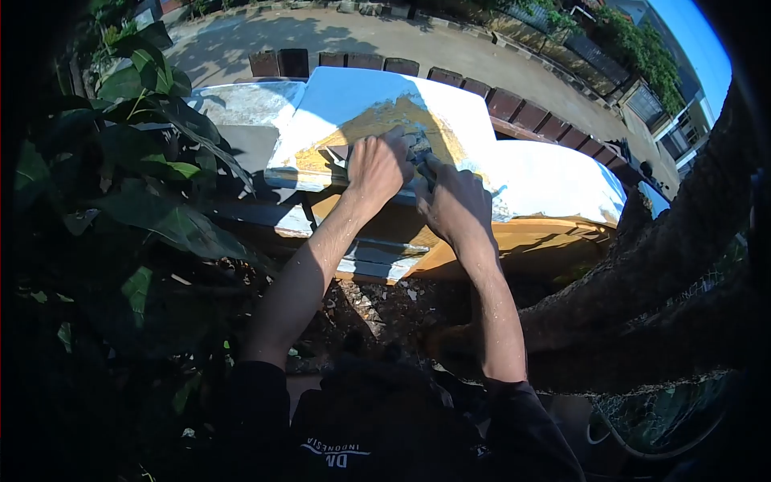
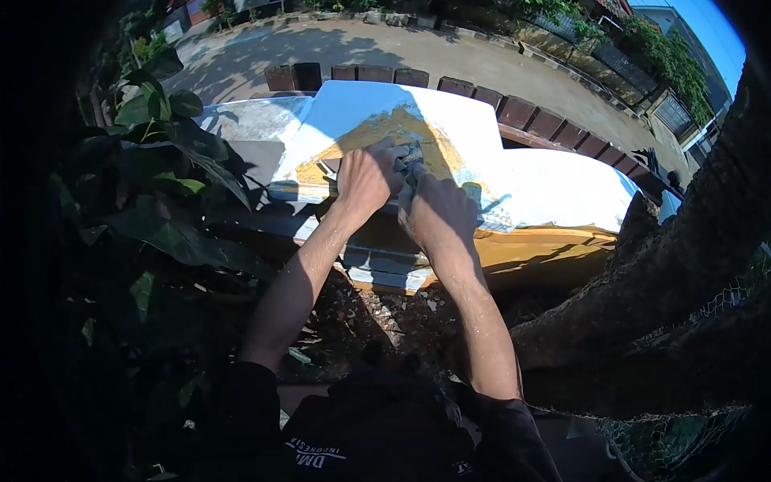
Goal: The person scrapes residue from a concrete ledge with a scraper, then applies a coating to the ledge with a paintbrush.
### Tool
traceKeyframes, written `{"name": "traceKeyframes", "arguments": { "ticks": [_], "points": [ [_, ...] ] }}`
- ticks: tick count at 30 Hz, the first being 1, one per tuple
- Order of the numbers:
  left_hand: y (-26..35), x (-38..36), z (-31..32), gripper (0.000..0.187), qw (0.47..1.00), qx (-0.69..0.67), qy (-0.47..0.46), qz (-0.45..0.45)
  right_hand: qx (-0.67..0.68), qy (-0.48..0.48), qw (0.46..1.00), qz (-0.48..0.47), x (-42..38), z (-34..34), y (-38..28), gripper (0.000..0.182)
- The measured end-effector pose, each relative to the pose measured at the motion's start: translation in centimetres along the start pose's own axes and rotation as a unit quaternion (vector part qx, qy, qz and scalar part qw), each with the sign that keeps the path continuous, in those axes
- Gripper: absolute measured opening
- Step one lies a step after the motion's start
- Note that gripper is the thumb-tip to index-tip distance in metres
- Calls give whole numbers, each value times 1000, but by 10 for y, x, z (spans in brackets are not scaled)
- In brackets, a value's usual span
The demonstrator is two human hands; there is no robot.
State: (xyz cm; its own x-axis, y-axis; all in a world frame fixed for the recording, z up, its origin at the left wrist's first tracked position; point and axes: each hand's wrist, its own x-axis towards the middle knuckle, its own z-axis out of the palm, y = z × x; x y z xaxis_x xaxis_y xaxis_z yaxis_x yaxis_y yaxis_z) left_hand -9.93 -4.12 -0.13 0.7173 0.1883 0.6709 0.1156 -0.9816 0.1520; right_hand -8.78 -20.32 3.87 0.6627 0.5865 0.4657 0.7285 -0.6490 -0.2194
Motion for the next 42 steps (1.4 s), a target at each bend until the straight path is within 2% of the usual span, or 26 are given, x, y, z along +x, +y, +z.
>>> {"name": "traceKeyframes", "arguments": {
  "ticks": [2, 4, 6, 7, 8, 9, 11, 12, 13, 16, 17, 18, 19, 21, 22, 23, 27, 28, 30, 32, 33, 35, 37, 38, 40, 42],
  "points": [
    [-4, 33, -10, 26, 989, -54, -120, -64, 25, -130, 986, 99, 43, -28, -16, 28],
    [3, 67, -33, 35, 969, -35, -218, -111, 5, -137, 987, 86, 65, -25, -6, 29],
    [2, 40, -18, 41, 984, -19, -163, -67, -19, -157, 985, 71, 48, -23, -2, 39],
    [2, 18, -6, 44, 990, -9, -136, -43, -3, -142, 987, 72, 22, -22, -3, 37],
    [5, -6, 4, 49, 996, 55, 38, 63, 6, -91, 994, 57, 0, -14, 1, 36],
    [3, 0, 4, 43, 992, 54, 86, 71, 15, -80, 995, 52, 2, -14, 2, 35],
    [9, 14, -11, 32, 1000, 14, -22, -6, 23, -112, 991, 75, 12, -17, -3, 33],
    [9, 42, -21, 26, 982, -25, -163, -88, 14, -143, 985, 98, 37, -18, -2, 33],
    [1, 56, -10, 18, 992, -20, -118, -50, -6, -134, 987, 87, 54, -12, 4, 31],
    [6, 38, -11, 22, 992, 5, -123, -41, 7, -119, 991, 64, 33, -15, 5, 33],
    [12, 13, -15, 24, 994, -16, -106, 0, 34, -119, 990, 65, 8, -22, 1, 36],
    [12, -11, -1, 26, 990, 20, 94, 99, 24, -104, 993, 55, -14, -10, 6, 40],
    [12, -11, -2, 25, 991, 9, 101, 93, 27, -92, 994, 55, -17, -7, 6, 39],
    [11, -5, -7, 21, 999, -21, -4, 36, 48, -92, 992, 68, -8, -8, 4, 37],
    [10, 21, -19, 19, 993, -39, -108, -17, 63, -98, 990, 75, 16, -8, 6, 37],
    [6, 43, -15, 16, 987, -20, -145, -61, 28, -82, 994, 63, 35, 0, 10, 36],
    [11, 21, -16, 18, 994, -30, -108, -14, 45, -123, 988, 86, 16, -13, 4, 36],
    [11, 0, -6, 17, 998, -11, -17, 59, 33, -114, 990, 81, -6, -12, 5, 37],
    [8, -6, 4, 18, 985, -5, 114, 128, 38, -81, 994, 63, -18, 2, 12, 39],
    [9, 29, -14, 20, 990, -28, -136, -36, 51, -115, 989, 81, 21, -6, 9, 40],
    [3, 52, -11, 22, 987, -42, -137, -70, 35, -71, 995, 61, 40, -2, 12, 40],
    [0, 57, -7, 20, 990, -18, -129, -48, 24, -96, 994, 55, 57, -5, 14, 38],
    [7, 38, -16, 22, 986, -5, -160, -47, 37, -112, 990, 71, 24, -8, 5, 37],
    [5, 4, -2, 28, 996, 17, -79, 29, 42, -113, 990, 79, 0, -12, -1, 36],
    [14, -26, -3, 33, 998, -11, 2, 61, 33, -57, 997, 39, -23, 1, 6, 36],
    [4, -8, 3, 37, 997, -39, -65, 11, 46, -63, 996, 48, -12, -3, 5, 35]
  ]
}}
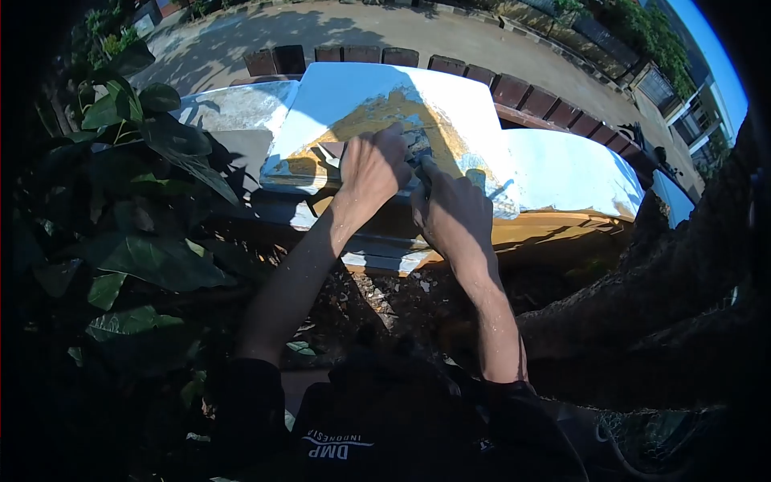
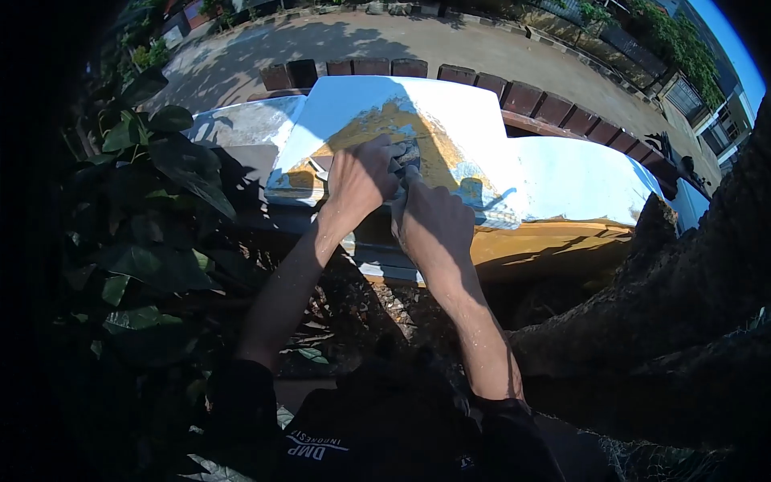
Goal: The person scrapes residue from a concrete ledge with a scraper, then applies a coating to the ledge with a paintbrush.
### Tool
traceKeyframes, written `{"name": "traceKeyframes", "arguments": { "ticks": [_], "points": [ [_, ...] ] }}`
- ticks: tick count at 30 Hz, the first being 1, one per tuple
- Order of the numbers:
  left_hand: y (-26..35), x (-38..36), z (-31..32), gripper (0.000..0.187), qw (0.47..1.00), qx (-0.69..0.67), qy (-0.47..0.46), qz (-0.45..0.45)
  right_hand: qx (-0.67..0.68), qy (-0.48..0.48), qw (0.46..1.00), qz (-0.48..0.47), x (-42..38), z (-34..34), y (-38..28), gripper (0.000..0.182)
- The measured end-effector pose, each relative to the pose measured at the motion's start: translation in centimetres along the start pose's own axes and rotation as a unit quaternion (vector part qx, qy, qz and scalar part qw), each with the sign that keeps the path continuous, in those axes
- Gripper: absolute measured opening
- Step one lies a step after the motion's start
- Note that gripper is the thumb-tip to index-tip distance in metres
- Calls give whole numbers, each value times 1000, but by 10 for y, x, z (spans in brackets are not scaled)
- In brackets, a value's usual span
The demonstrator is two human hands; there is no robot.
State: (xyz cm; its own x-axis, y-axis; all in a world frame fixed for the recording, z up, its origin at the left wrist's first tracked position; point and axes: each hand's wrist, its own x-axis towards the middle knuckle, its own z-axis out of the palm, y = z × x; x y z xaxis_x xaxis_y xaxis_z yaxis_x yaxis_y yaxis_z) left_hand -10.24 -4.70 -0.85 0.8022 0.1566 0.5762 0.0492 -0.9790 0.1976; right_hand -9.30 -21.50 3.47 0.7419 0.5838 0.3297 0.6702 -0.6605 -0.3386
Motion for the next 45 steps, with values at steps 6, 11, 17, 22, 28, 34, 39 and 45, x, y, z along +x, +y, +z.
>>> {"name": "traceKeyframes", "arguments": {
  "ticks": [6, 11, 17, 22, 28, 34, 39, 45],
  "points": [
    [2, 41, -25, 32, 998, 41, -24, -28, -2, -32, 999, 25, 27, -1, -3, 35],
    [-9, 61, -27, 21, 999, 40, -10, 20, 22, -31, 999, 34, 50, -3, 3, 34],
    [-7, 41, -7, 20, 992, 106, 35, 56, 67, -35, 997, 22, 40, 1, 14, 40],
    [-16, 88, -23, 20, 996, 70, -46, 10, 55, -71, 995, 49, 91, -16, 10, 38],
    [-9, 65, -17, 11, 998, 55, -4, -4, 85, -57, 994, 50, 61, -13, 7, 36],
    [-9, 65, -19, 13, 996, 91, -5, 18, 47, -67, 996, 42, 66, -7, 4, 38],
    [-18, 80, -24, 20, 997, 75, -21, -24, 34, -60, 997, 33, 89, -8, 6, 42],
    [-4, 27, -18, 20, 997, 66, -11, 28, 42, -54, 997, 24, 27, -4, 1, 44]
  ]
}}
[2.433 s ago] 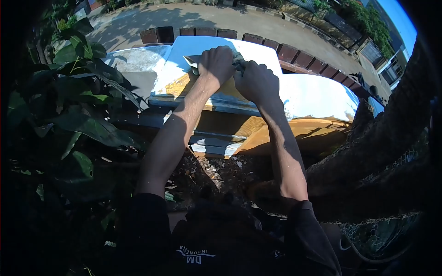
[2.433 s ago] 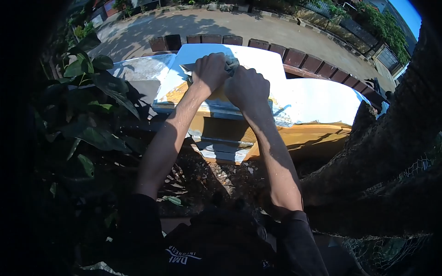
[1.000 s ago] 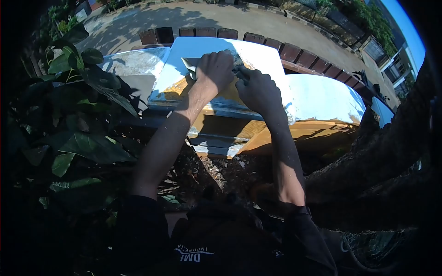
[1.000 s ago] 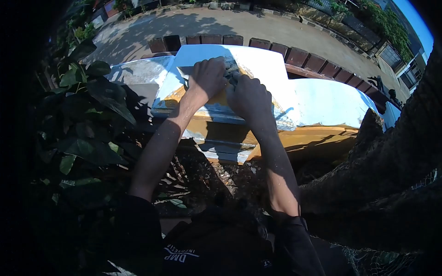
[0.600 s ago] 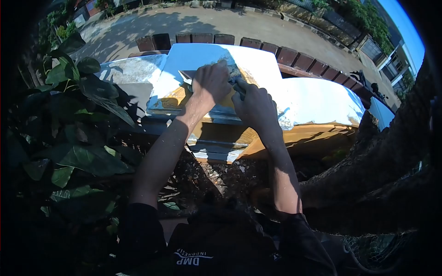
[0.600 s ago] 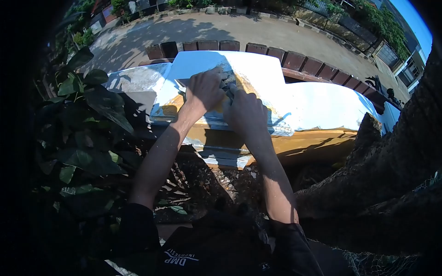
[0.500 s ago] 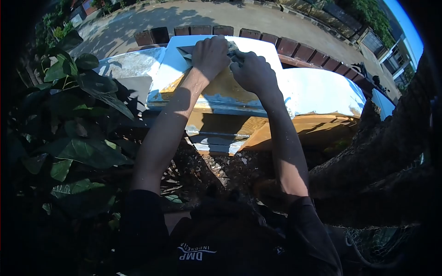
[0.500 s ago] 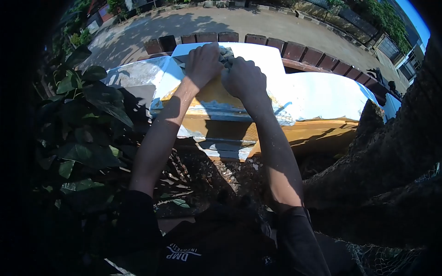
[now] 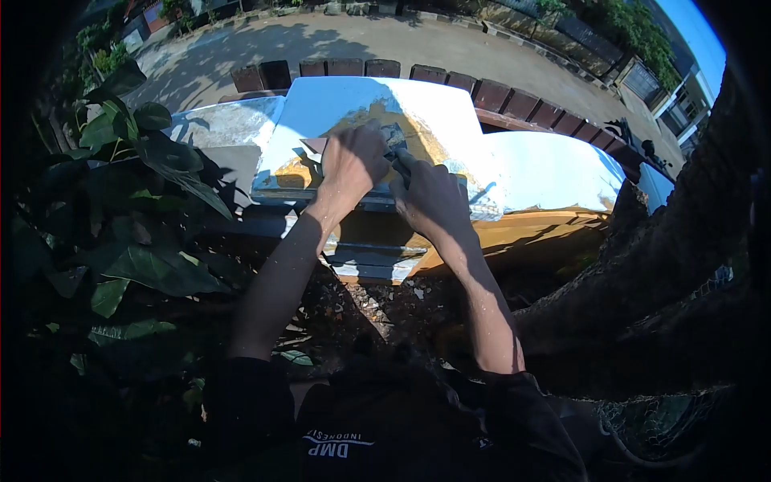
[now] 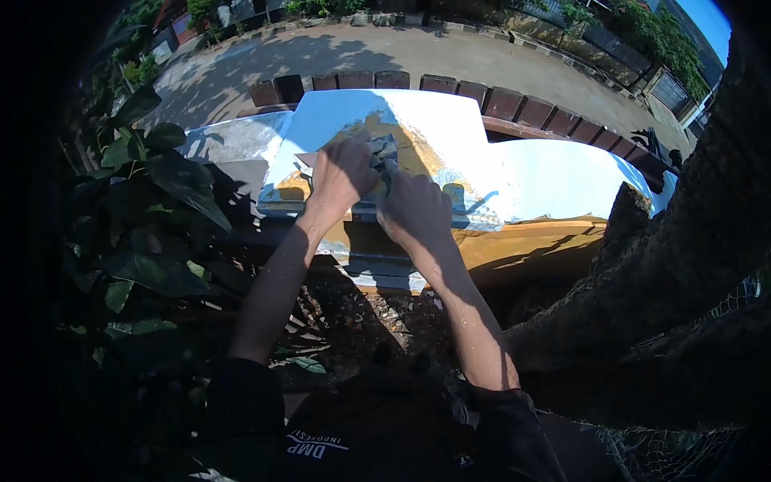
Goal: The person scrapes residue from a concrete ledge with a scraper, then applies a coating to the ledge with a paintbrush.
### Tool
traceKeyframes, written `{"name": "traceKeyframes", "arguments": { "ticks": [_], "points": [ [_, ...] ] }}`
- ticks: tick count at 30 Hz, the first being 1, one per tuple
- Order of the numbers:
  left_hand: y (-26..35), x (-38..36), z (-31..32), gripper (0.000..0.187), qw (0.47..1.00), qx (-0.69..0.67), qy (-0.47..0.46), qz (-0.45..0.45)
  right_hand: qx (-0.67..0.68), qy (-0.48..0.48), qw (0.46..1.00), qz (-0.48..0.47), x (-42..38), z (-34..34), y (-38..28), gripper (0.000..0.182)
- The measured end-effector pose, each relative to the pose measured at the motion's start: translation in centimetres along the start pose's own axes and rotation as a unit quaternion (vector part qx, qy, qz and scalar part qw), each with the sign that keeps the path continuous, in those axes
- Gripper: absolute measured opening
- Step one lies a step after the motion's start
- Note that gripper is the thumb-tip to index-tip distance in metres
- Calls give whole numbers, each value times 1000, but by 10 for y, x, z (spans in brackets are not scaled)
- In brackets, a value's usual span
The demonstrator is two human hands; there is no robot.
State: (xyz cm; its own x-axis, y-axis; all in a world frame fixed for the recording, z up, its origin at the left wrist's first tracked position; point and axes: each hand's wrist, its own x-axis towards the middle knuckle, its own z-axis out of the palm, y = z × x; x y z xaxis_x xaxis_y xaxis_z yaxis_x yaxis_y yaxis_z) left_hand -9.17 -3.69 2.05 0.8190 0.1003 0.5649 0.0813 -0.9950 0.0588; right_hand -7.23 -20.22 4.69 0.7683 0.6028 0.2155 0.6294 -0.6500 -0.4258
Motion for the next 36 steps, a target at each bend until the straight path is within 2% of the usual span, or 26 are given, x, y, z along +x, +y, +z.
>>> {"name": "traceKeyframes", "arguments": {
  "ticks": [1, 2, 3, 5, 7, 9, 10, 13, 14, 15, 16, 17, 19, 20, 21, 23, 26, 29, 30, 34, 36],
  "points": [
    [1, -4, 3, 19, 998, 0, 65, 21, -14, 29, 999, -29, -16, 3, 1, 43],
    [1, -9, 6, 17, 991, 3, 129, 41, -8, 5, 1000, -11, -11, 2, 1, 42],
    [-1, -7, 6, 17, 999, -42, 15, -24, -3, -24, 1000, 12, -4, -6, -5, 41],
    [-13, 35, -4, 17, 996, -10, -17, -82, 17, 6, 1000, -12, 47, 1, 6, 41],
    [-24, 51, -5, 17, 998, 14, 35, -46, -5, -1, 1000, -18, 70, -11, -2, 41],
    [-22, 35, -1, 17, 998, 28, 51, -20, -9, -9, 1000, -9, 51, -11, -7, 41],
    [-10, 21, -8, 19, 996, -5, -34, -78, 18, -27, 999, 9, 26, -10, -9, 41],
    [0, -19, 5, 21, 983, 18, 177, 53, 35, 44, 997, -59, -19, 10, 0, 37],
    [-5, -18, 10, 23, 996, -68, 37, -42, 39, 17, 998, -46, -13, 11, 3, 36],
    [-16, -10, 22, 25, 988, -79, 135, 13, 38, -4, 999, -39, 6, -5, -2, 35],
    [-19, 12, 10, 22, 995, -73, 69, -24, 35, -24, 999, -16, 22, -28, -12, 33],
    [-17, 23, -4, 20, 996, -66, -1, -60, 23, -82, 996, -35, 43, -36, -4, 33],
    [-9, 1, 1, 20, 998, -42, 47, -14, -13, -103, 994, -28, 40, -43, -3, 33],
    [-6, -6, 4, 21, 997, -28, 77, 9, -24, -60, 997, -46, 21, -28, 2, 32],
    [0, -18, 6, 22, 997, -37, 70, -5, -7, -7, 997, -75, 1, -3, 11, 30],
    [13, -44, 9, 25, 997, -53, 52, -34, -9, 47, 999, -4, -31, 16, -6, 29],
    [14, -55, -3, 30, 994, -7, 104, 22, 22, 19, 999, 23, -26, 16, -14, 35],
    [-2, -41, 9, 22, 999, 8, 50, 0, 37, 15, 999, -24, 8, 15, -3, 33],
    [1, -43, 6, 22, 999, 8, 39, 0, 33, 19, 999, -39, 8, 16, -3, 38],
    [30, -67, -12, 25, 999, 24, 13, 39, 3, -36, 999, 40, -45, 14, -12, 47],
    [32, -74, -3, 27, 997, 19, 26, 70, 17, -3, 1000, 22, -52, 18, -7, 43]
  ]
}}
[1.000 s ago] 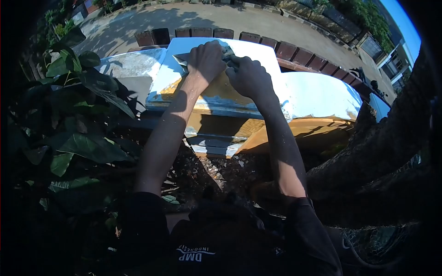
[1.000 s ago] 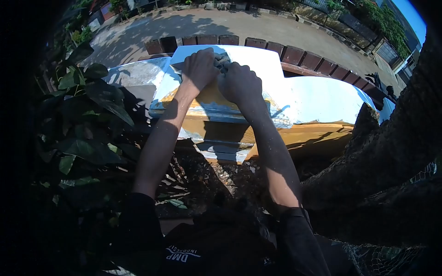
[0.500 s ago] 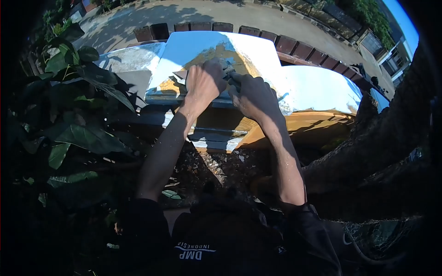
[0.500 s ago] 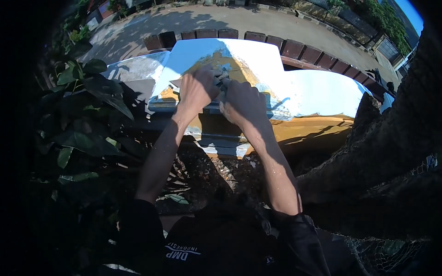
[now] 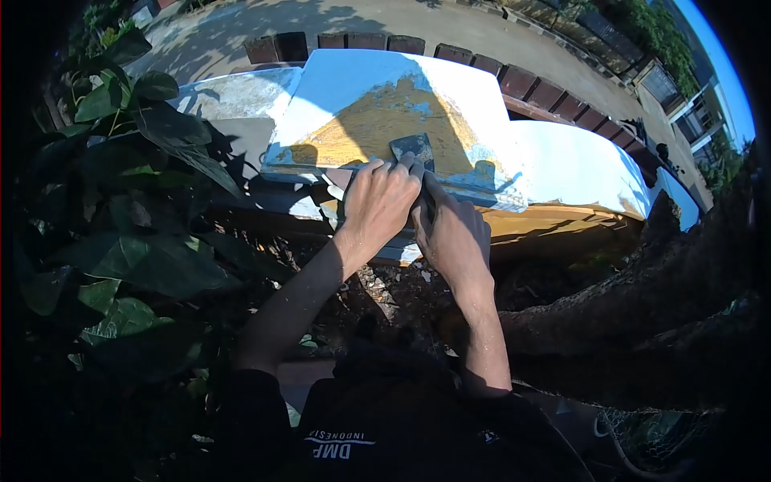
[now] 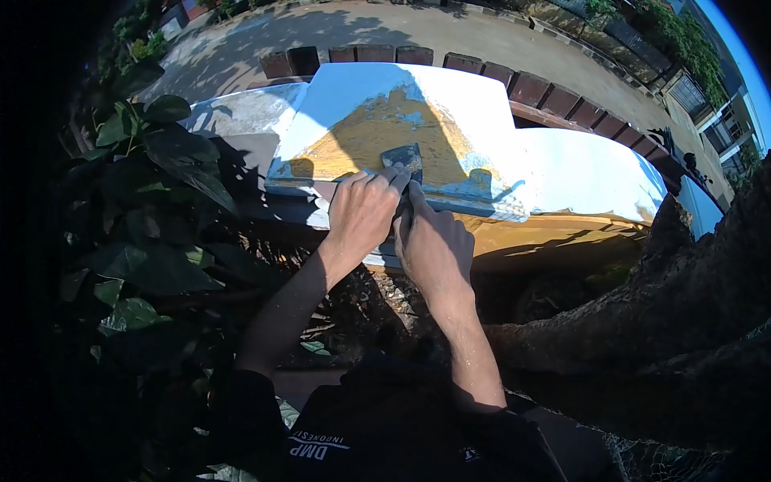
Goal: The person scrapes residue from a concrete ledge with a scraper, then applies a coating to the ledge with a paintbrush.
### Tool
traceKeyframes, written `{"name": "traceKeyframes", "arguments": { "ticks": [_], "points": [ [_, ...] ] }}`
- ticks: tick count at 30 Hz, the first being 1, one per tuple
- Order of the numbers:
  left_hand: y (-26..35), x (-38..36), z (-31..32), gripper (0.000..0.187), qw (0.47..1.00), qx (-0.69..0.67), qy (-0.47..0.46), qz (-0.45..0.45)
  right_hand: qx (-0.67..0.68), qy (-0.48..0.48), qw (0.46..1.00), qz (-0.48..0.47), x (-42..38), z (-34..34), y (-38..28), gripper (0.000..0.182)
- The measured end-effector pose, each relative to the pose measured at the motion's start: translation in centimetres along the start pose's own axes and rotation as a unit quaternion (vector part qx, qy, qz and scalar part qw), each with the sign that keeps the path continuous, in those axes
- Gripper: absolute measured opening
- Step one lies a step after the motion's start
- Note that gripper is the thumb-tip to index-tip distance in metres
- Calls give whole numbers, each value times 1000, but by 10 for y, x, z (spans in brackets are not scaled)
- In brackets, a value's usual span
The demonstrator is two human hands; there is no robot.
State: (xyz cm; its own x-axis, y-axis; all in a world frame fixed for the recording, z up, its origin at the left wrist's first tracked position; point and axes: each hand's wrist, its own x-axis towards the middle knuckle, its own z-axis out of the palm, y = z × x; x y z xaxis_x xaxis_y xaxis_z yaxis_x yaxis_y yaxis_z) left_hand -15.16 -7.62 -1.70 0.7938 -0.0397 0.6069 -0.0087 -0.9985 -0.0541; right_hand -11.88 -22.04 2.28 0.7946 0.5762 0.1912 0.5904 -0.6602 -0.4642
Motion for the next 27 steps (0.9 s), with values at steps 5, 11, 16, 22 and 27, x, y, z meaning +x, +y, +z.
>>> {"name": "traceKeyframes", "arguments": {
  "ticks": [5, 11, 16, 22, 27],
  "points": [
    [-36, 59, 1, 24, 1000, 19, -12, 16, -1, -8, 1000, 14, 68, -18, -8, 34],
    [1, 8, 31, 20, 998, 1, 9, 54, -18, 5, 999, 36, -13, 1, 11, 38],
    [-18, 75, 18, 17, 994, 33, -29, 97, 29, 1, 999, 32, 59, -19, 24, 31],
    [17, 38, 17, 12, 991, 21, -57, 122, 5, -22, 997, 73, -25, -22, 21, 31],
    [1, 88, 4, 7, 994, 1, -76, 82, 15, 2, 998, 60, 43, -31, 27, 31]
  ]
}}
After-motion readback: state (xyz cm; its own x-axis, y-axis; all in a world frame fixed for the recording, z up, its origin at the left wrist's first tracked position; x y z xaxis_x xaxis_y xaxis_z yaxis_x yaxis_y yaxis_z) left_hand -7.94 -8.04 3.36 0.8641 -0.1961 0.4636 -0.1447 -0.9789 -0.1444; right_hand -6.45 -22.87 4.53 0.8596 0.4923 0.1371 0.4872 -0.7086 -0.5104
